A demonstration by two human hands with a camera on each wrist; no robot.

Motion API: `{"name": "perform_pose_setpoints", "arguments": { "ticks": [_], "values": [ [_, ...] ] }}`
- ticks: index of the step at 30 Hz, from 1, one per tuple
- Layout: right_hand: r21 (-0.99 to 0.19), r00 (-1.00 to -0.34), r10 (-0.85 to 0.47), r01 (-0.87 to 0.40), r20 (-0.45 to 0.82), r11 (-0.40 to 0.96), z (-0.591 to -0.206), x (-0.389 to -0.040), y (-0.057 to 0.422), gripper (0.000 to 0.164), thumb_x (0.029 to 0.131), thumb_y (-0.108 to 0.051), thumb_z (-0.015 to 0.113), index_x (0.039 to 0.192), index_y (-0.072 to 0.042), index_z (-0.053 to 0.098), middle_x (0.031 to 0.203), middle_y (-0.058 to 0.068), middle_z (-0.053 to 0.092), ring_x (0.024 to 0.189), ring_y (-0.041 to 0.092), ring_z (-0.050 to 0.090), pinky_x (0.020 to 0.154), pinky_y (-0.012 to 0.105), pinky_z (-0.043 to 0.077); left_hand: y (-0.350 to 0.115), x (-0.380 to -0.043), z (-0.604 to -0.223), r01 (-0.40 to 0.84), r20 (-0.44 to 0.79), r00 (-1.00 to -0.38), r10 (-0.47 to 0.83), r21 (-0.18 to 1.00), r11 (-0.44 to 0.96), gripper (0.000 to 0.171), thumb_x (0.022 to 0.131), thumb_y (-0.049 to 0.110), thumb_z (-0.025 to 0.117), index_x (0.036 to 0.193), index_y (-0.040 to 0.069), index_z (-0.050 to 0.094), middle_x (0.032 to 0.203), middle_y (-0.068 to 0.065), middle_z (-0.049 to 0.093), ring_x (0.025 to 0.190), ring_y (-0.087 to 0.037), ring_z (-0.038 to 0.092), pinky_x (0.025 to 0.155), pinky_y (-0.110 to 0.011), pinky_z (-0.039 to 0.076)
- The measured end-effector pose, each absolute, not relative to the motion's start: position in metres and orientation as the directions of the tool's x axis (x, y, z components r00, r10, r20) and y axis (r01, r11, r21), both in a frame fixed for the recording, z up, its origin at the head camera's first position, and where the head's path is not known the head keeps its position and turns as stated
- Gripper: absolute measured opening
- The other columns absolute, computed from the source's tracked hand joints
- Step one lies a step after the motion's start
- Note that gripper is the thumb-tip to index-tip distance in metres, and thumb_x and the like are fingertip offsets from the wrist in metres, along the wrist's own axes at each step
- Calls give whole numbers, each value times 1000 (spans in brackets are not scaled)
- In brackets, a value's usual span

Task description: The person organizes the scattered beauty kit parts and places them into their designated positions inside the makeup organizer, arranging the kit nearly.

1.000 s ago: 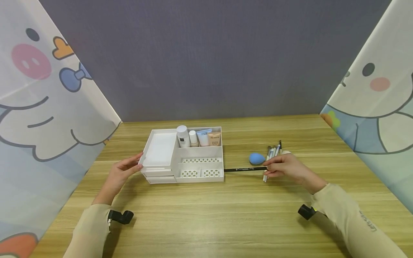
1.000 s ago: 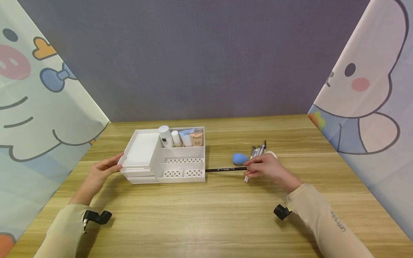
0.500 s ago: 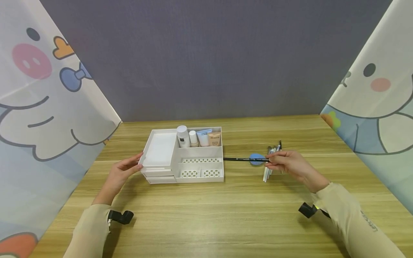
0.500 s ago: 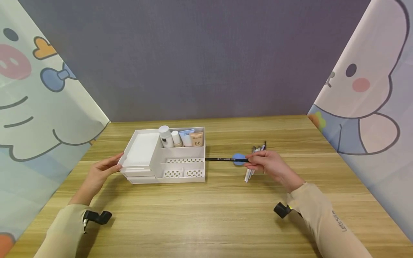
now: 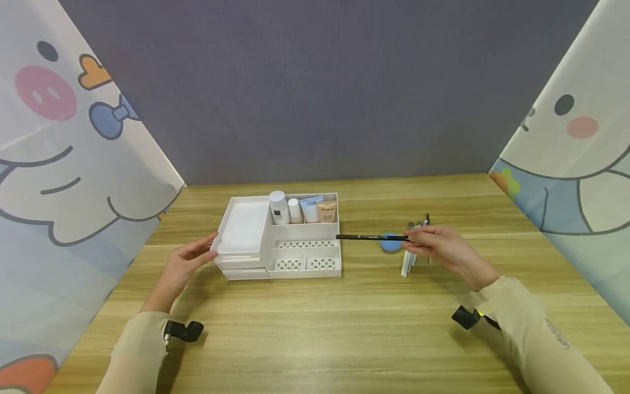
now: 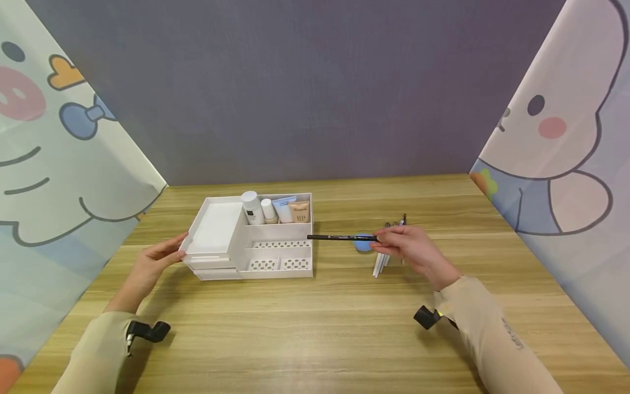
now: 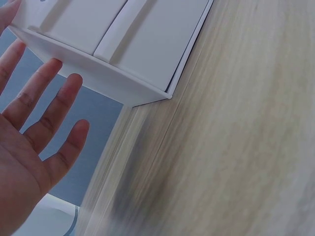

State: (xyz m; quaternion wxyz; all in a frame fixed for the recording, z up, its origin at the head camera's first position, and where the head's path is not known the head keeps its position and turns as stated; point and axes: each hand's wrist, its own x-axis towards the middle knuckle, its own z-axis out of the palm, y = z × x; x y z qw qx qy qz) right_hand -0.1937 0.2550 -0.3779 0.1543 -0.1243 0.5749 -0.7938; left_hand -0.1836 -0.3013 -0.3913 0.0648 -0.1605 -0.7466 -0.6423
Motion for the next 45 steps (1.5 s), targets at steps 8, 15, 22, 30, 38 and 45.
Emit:
{"name": "perform_pose_setpoints", "arguments": {
  "ticks": [8, 15, 22, 30, 38, 45],
  "values": [
    [-950, -944, -328, 127, -28, -284, -377, -200, 226, 27, 100, 9, 47, 101, -1, 72, 95, 12, 67, 90, 16, 72, 83, 24, 55, -301, -183, -391, 324, 305, -939, 158, 939, 113, 42, 94, -6, 63, 131, 14, 67, 117, 19, 68, 97, -1, 63, 82, -14, 51],
    [-951, -947, -319, 125, -30, -282, -379, -209, 194, 24, 100, 11, 45, 111, 10, 66, 94, 12, 67, 88, 14, 72, 83, 23, 55, -301, -183, -392, 338, 318, -933, 169, 935, 104, 42, 94, -7, 62, 131, 14, 67, 118, 18, 67, 97, -1, 63, 82, -14, 50],
    [-978, -960, -276, 96, -42, -184, -385, -217, 162, 35, 99, 10, 49, 128, 28, 44, 114, 23, 62, 88, 12, 72, 88, 27, 55, -301, -182, -391, 327, 307, -938, 162, 938, 118, 42, 95, -6, 62, 131, 13, 67, 118, 20, 67, 98, -1, 64, 83, -14, 50],
    [-985, -963, -269, 50, -4, -163, -385, -221, 132, 33, 96, 13, 50, 124, 30, 46, 123, 39, 54, 85, 12, 72, 86, 28, 55, -302, -184, -393, 334, 316, -935, 161, 937, 101, 42, 94, -7, 63, 130, 14, 68, 117, 18, 68, 97, -1, 64, 84, -14, 50],
    [-990, -961, -277, 51, -12, -134, -383, -225, 111, 30, 95, 11, 56, 121, 25, 55, 122, 39, 56, 83, 12, 72, 83, 27, 56, -303, -185, -393, 350, 334, -927, 172, 934, 75, 42, 94, -9, 62, 130, 13, 68, 119, 17, 68, 97, -2, 64, 83, -14, 51],
    [-999, -956, -293, -25, 33, -33, -383, -227, 99, 25, 92, 10, 62, 113, 24, 60, 102, 31, 68, 77, 11, 72, 76, 25, 58, -302, -183, -392, 323, 305, -939, 160, 941, 99, 42, 94, -7, 62, 131, 13, 67, 119, 19, 67, 97, -1, 64, 83, -14, 51]
  ]
}}
